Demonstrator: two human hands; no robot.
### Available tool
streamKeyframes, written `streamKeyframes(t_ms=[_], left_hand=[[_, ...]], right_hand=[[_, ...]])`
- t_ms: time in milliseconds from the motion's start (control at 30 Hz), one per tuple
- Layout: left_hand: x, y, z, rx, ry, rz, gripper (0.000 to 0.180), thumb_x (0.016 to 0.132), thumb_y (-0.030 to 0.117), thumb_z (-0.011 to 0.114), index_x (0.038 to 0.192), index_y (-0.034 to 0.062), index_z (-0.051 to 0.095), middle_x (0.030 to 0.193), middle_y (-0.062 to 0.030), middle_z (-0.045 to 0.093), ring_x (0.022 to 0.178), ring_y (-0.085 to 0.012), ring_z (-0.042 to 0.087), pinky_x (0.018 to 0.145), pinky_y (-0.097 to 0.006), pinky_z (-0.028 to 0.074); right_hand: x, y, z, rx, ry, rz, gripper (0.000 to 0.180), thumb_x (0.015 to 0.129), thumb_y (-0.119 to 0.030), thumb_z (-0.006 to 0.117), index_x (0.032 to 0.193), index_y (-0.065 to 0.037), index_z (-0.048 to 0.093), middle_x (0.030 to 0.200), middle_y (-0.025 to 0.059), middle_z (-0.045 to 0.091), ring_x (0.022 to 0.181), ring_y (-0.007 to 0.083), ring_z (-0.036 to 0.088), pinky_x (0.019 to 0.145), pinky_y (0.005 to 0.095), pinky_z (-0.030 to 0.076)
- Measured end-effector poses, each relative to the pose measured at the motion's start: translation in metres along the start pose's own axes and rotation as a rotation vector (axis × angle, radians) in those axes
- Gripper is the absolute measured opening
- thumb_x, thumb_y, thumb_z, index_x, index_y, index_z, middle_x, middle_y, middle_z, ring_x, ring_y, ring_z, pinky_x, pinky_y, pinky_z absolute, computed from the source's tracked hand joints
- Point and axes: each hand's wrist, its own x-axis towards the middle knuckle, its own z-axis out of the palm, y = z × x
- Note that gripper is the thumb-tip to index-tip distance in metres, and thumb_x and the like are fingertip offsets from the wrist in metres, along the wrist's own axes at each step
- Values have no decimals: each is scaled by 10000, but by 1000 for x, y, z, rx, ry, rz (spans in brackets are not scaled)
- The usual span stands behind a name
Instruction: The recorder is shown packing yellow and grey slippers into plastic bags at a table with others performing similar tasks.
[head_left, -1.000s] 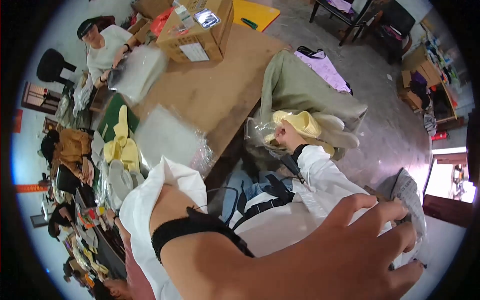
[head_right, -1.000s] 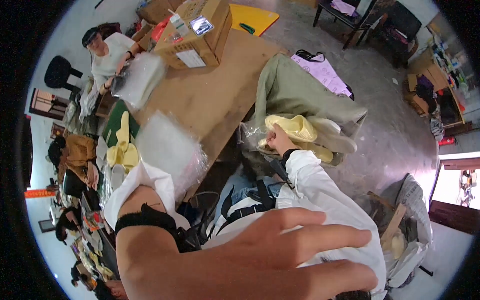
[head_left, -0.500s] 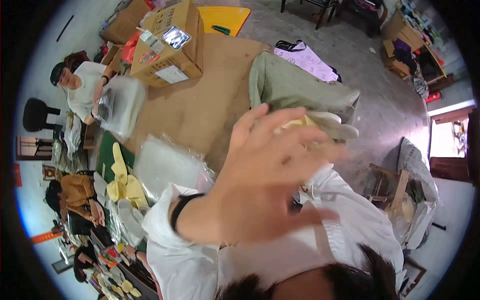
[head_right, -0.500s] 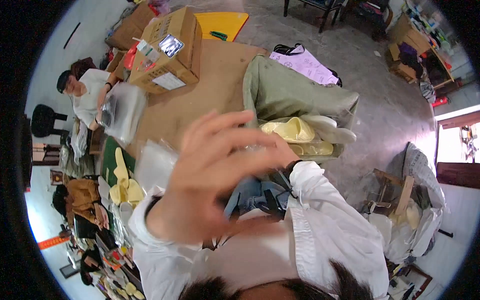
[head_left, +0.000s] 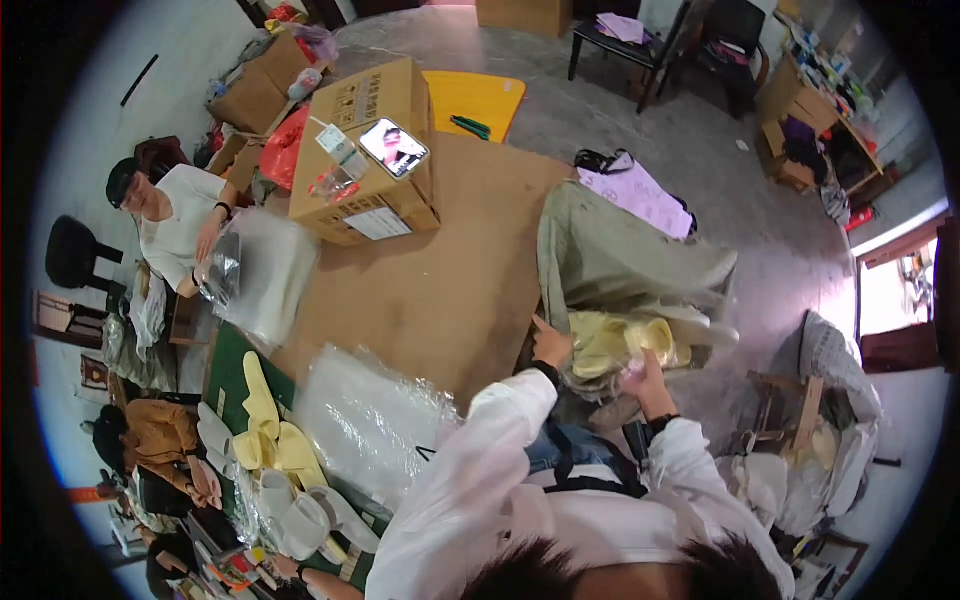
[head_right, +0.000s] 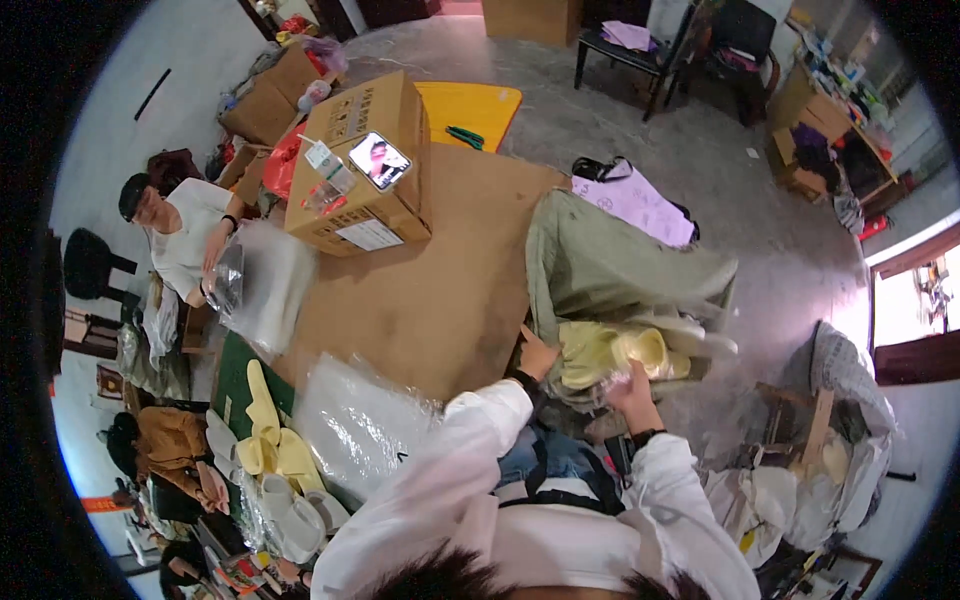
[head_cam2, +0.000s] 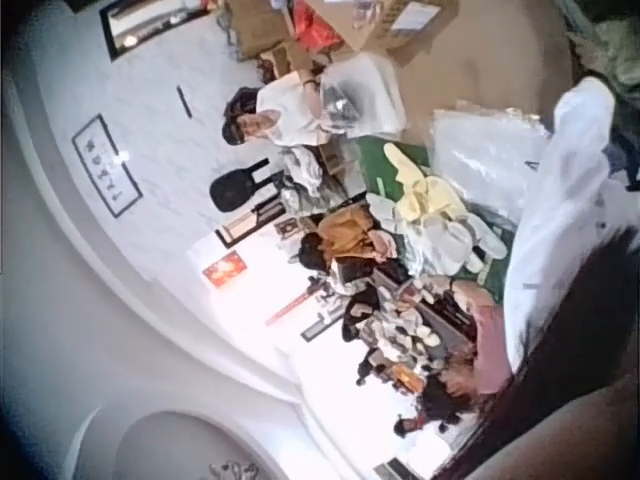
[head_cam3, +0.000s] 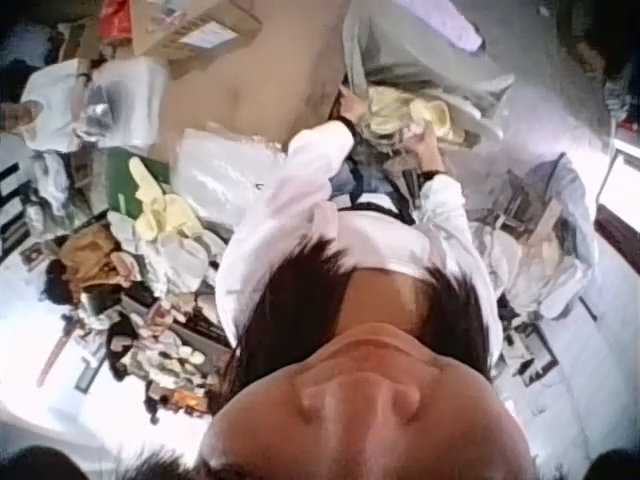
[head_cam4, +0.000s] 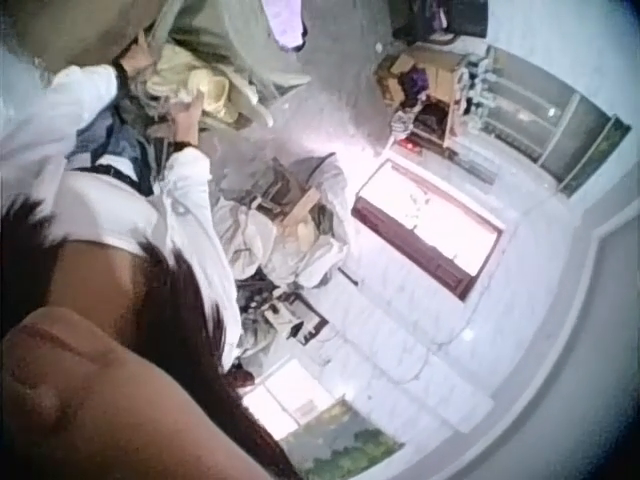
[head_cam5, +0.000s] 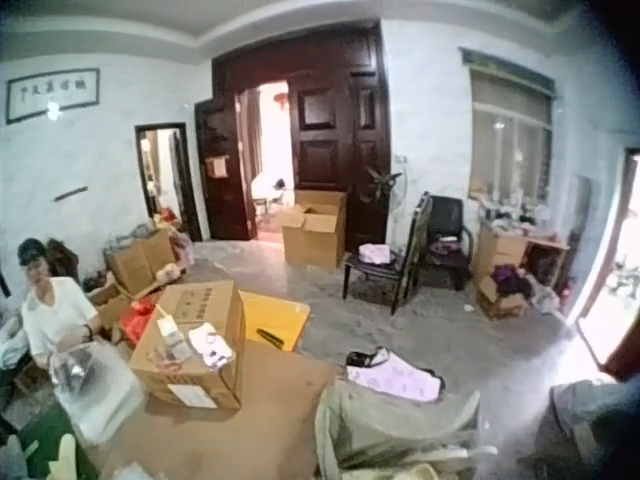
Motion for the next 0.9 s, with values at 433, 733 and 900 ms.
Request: streamKeyframes(t_ms=[433,733,900], left_hand=[[34,-30,12,156,-162,56,451,784,327,586,954,-90,572,1012,-298,567,962,-387,561,777,-433,453],[47,-109,59,-603,-204,188,344,766,58,468,1093,-41,506,1018,-243,569,952,-349,559,749,-385,441],[-3,-45,12,-486,-230,-27,357,829,148,434,1117,-57,476,1073,-261,540,1026,-366,515,845,-384,399]], right_hand=[[23,9,30,95,-18,-55,243,833,-338,495,901,-119,576,816,29,599,743,219,571,664,354,471],[78,25,33,-209,-81,203,425,868,-475,450,696,-95,529,523,7,463,491,169,486,485,273,426],[27,10,55,-1511,89,-271,478,836,-460,537,931,8,559,825,143,623,731,217,593,538,326,442]])
